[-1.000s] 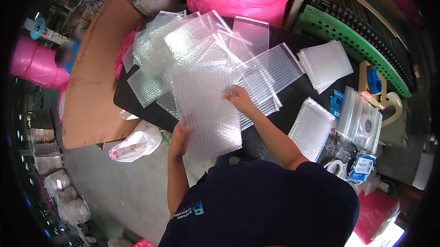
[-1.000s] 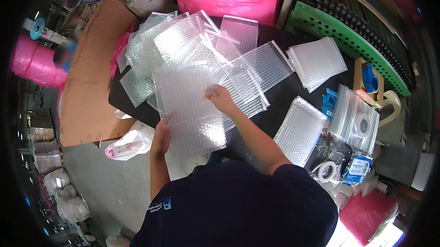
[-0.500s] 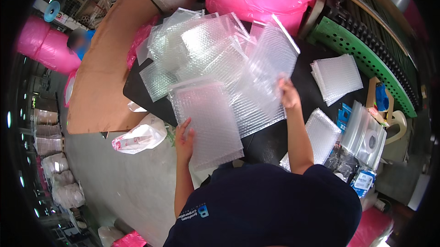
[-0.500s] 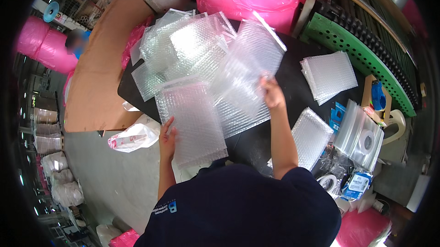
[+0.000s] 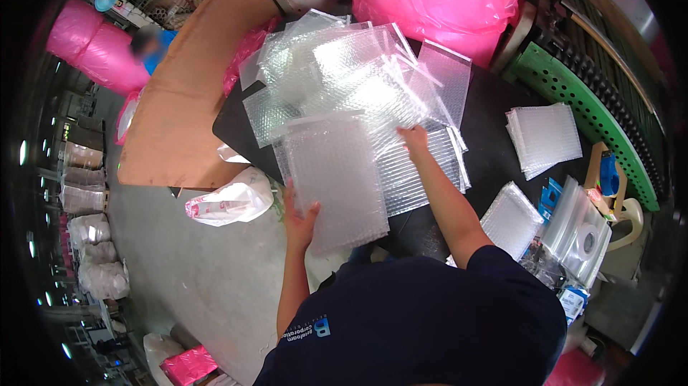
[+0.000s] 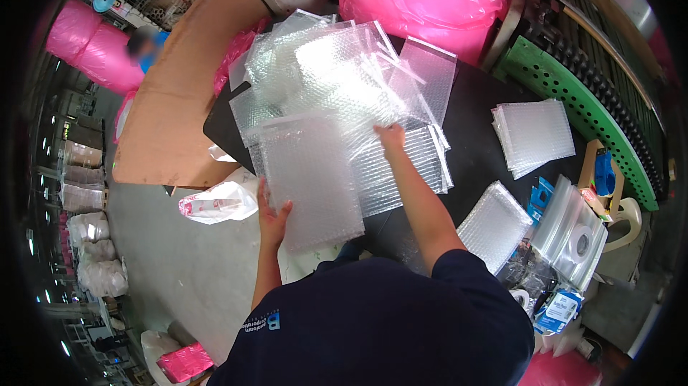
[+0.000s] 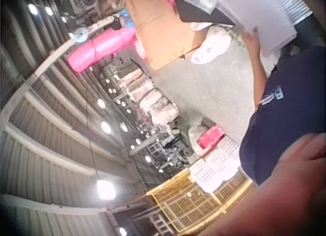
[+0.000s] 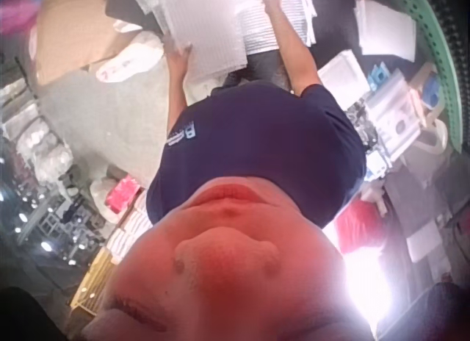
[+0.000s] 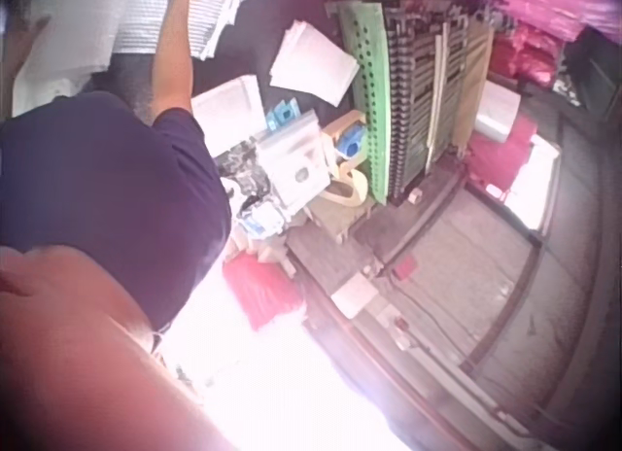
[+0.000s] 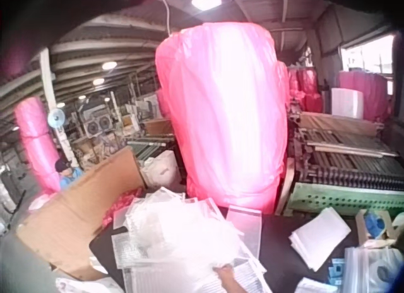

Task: The person repeatedly picks up bubble wrap sheets from a table, aligns them, and stacks them into neat piles. They occasionally move stacks to different positions on the table and place some into a large plastic bag.

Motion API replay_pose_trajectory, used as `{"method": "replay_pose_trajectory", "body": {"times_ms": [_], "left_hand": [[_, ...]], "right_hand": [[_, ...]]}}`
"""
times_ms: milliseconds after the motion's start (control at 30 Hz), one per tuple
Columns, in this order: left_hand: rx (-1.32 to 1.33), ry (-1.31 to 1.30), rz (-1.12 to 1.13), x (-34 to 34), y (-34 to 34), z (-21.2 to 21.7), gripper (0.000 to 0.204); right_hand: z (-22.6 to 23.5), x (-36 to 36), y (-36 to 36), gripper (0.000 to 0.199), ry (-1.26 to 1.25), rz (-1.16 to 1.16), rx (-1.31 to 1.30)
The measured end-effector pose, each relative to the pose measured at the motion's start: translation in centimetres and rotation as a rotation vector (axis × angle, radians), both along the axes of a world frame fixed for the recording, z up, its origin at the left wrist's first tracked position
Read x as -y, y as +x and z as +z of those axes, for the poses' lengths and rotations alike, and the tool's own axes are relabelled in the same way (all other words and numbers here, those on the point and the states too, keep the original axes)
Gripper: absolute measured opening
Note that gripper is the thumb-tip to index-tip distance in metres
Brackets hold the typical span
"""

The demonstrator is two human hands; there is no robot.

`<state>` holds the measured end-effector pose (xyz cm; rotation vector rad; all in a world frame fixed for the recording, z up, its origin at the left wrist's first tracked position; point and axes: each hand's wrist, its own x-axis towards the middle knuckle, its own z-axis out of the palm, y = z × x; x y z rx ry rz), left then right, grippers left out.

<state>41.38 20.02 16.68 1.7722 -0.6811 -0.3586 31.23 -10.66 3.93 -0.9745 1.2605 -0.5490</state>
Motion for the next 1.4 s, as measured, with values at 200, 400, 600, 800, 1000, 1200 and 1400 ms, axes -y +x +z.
{"method": "replay_pose_trajectory", "body": {"times_ms": [200, 400, 600, 800, 1000, 1200, 1400], "left_hand": [[-0.054, -0.016, -0.18, -0.5, -0.2, 0.4, 0.055], [-0.183, -0.255, -0.48, 4.9, -0.6, -0.3, 0.051], [-0.065, -0.281, -0.538, 10.1, -4.1, 0.9, 0.092], [-0.181, -0.359, -0.822, 10.9, -5.6, 2.5, 0.11], [-0.308, -0.022, -1.106, 11.7, -5.5, -6.3, 0.084], [-0.21, 0.004, -1.134, 12.0, -6.2, -8.7, 0.064], [-0.208, -0.026, -1.141, 11.8, -6.4, -8.7, 0.052]], "right_hand": [[10.3, 5.8, -14.2, 0.007, -0.412, -0.47, 0.838], [17.0, -1.7, -13.1, 0.014, -0.867, -0.211, 0.132], [14.7, -8.6, -12.6, 0.044, -0.773, -0.187, 0.207], [15.7, -11.1, -19.8, 0.073, -0.458, 0.008, 0.457], [9.1, -15.3, -20.8, 0.082, -0.463, -0.1, 0.364], [6.9, -17.7, -21.3, 0.072, -0.278, -0.203, 0.223], [6.9, -19.7, -20.7, 0.075, -0.487, -0.123, 0.159]]}}
